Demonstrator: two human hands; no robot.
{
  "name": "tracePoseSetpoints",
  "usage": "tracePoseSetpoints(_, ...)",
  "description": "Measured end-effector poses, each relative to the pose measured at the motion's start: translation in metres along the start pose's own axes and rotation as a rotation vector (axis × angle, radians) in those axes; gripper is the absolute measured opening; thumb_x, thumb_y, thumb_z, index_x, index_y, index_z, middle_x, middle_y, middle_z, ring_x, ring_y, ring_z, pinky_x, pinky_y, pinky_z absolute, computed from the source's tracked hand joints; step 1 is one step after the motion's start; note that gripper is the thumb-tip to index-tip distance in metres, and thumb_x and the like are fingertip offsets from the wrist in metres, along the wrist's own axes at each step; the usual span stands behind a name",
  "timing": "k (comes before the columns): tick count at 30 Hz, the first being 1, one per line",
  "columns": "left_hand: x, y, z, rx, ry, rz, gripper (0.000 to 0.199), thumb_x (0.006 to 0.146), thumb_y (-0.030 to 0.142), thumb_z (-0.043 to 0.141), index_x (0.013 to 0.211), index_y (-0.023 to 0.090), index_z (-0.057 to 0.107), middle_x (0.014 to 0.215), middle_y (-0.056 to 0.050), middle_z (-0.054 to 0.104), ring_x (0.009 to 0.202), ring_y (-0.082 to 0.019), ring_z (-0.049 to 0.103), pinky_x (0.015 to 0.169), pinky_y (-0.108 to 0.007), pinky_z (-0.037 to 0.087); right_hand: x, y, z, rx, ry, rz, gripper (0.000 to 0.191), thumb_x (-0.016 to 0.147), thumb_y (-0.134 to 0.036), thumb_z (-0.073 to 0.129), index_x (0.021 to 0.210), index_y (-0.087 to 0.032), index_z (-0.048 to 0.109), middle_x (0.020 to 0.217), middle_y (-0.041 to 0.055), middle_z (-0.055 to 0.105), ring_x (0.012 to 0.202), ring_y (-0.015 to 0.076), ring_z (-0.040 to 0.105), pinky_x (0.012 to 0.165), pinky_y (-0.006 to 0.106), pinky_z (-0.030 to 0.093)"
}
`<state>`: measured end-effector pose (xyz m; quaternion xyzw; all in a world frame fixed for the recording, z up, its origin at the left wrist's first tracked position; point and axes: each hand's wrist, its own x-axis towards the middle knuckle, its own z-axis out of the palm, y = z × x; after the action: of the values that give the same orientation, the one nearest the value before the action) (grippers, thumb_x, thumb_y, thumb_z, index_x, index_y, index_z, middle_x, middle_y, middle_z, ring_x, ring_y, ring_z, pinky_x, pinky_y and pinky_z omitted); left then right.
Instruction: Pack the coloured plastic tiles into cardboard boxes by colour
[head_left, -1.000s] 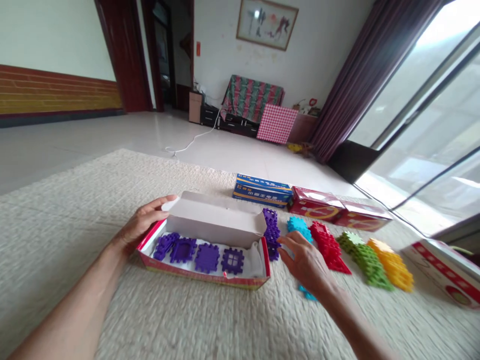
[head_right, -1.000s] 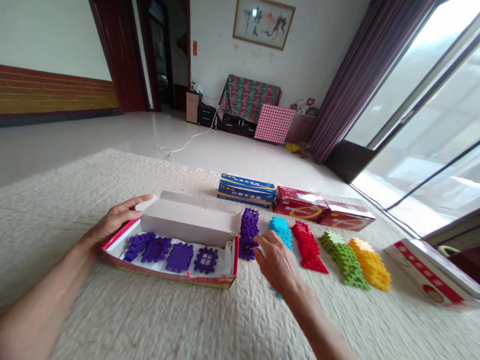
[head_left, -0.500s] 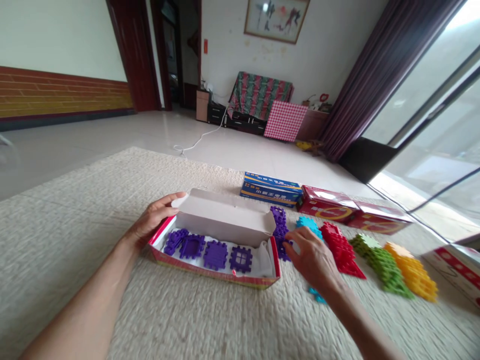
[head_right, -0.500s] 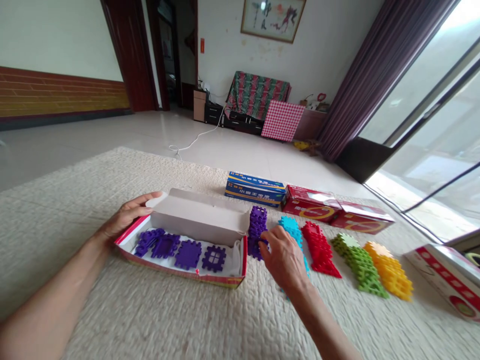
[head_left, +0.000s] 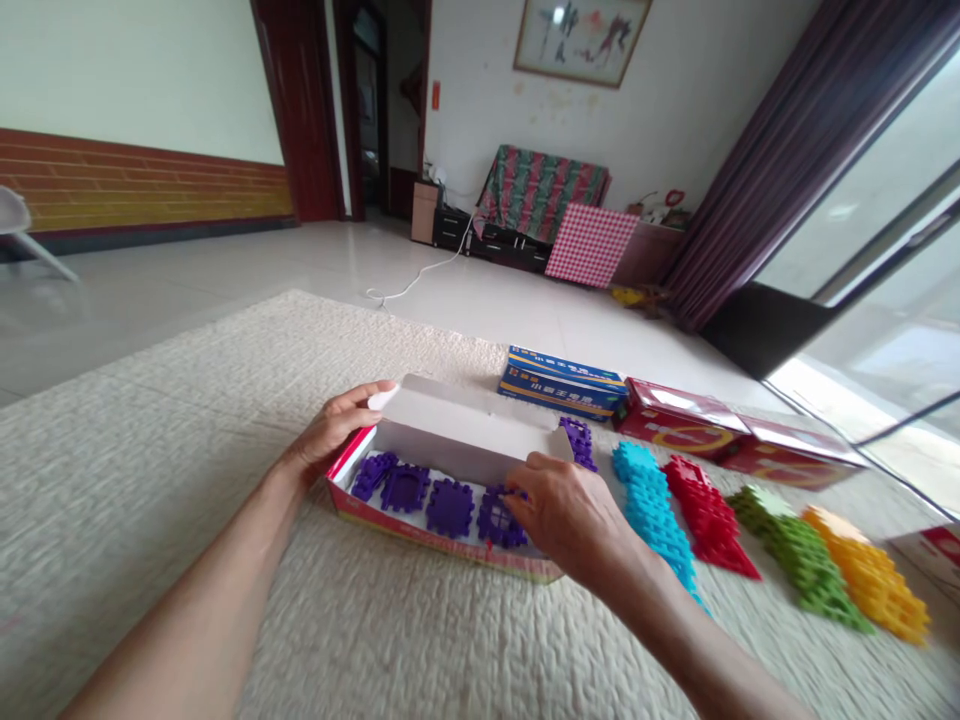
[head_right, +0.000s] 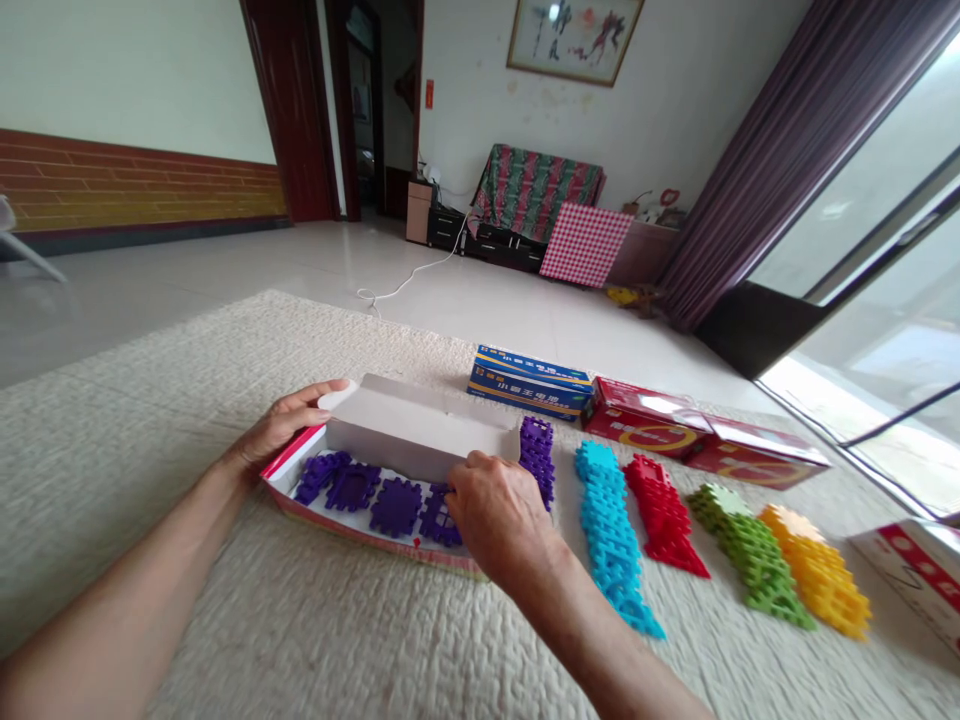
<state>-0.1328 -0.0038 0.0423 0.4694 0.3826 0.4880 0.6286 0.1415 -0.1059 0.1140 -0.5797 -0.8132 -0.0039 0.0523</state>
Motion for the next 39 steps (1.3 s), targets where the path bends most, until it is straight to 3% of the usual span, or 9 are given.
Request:
tracePoseSetpoints(6, 0.000, 0.001, 0.001, 0.006, 0.005, -0.005, 0.061, 0.068, 0.024, 0.070, 0.127, 0.020, 0.055, 0.088, -0.002, 0.073, 0.073, -0.017, 0.067, 0.065, -0.023, 0.051, -0.007, 0.005, -0.001, 0.004, 0.005, 0.019, 0.012, 0.080, -0.019, 0.056, 0.071, -0.017, 0.064, 0.071, 0.0013, 0.060, 0.059, 0.0103, 0.052, 0.053, 0.025, 0.028)
tracePoseSetpoints(13, -0.004, 0.006, 0.006, 0.036, 0.040, -0.060, 0.061, 0.066, 0.027, 0.072, 0.125, 0.025, 0.056, 0.089, -0.001, 0.074, 0.068, -0.016, 0.068, 0.060, -0.021, 0.053, -0.035, 0.078, -0.009, 0.127, 0.364, 0.212, 0.017, 0.084, -0.029, 0.052, 0.078, -0.022, 0.067, 0.070, -0.0004, 0.059, 0.064, 0.0123, 0.054, 0.061, 0.025, 0.037)
tracePoseSetpoints(17, -0.003, 0.007, 0.006, 0.067, 0.059, -0.074, 0.065, 0.064, 0.029, 0.073, 0.127, 0.026, 0.055, 0.089, -0.002, 0.075, 0.068, -0.019, 0.070, 0.059, -0.023, 0.055, -0.040, 0.106, 0.008, 0.082, 0.243, 0.341, 0.017, 0.081, -0.025, 0.052, 0.079, -0.022, 0.068, 0.076, 0.0010, 0.061, 0.066, 0.0129, 0.055, 0.062, 0.024, 0.038)
tracePoseSetpoints(22, 0.001, 0.005, 0.003, 0.080, 0.077, -0.102, 0.067, 0.061, 0.030, 0.076, 0.125, 0.027, 0.056, 0.089, -0.001, 0.075, 0.065, -0.018, 0.069, 0.056, -0.022, 0.055, -0.033, 0.101, 0.027, 0.050, 0.097, 0.356, 0.019, 0.078, -0.019, 0.054, 0.092, -0.019, 0.067, 0.092, 0.0054, 0.061, 0.078, 0.0156, 0.058, 0.067, 0.026, 0.038)
tracePoseSetpoints(31, -0.001, 0.006, 0.005, 0.074, 0.088, -0.084, 0.063, 0.063, 0.028, 0.075, 0.124, 0.026, 0.057, 0.089, -0.001, 0.075, 0.067, -0.017, 0.069, 0.058, -0.021, 0.055, -0.029, 0.099, 0.042, -0.037, 0.114, 0.343, 0.014, 0.078, -0.017, 0.053, 0.086, -0.019, 0.064, 0.088, 0.0048, 0.058, 0.079, 0.0163, 0.056, 0.066, 0.026, 0.034)
tracePoseSetpoints(35, -0.004, 0.008, 0.007, 0.103, 0.066, -0.066, 0.065, 0.065, 0.029, 0.072, 0.128, 0.025, 0.054, 0.088, -0.002, 0.075, 0.068, -0.019, 0.069, 0.059, -0.023, 0.054, -0.033, 0.106, 0.030, -0.011, 0.166, 0.358, 0.013, 0.079, -0.023, 0.054, 0.085, -0.020, 0.065, 0.087, 0.0039, 0.059, 0.072, 0.0149, 0.056, 0.063, 0.026, 0.035)
tracePoseSetpoints(39, -0.004, 0.007, 0.007, 0.077, 0.053, -0.036, 0.063, 0.066, 0.027, 0.071, 0.126, 0.022, 0.055, 0.089, -0.002, 0.074, 0.071, -0.018, 0.068, 0.063, -0.023, 0.053, -0.034, 0.104, 0.004, 0.059, 0.328, 0.337, 0.014, 0.078, -0.032, 0.057, 0.083, -0.022, 0.066, 0.081, 0.0025, 0.059, 0.069, 0.0160, 0.056, 0.063, 0.028, 0.039)
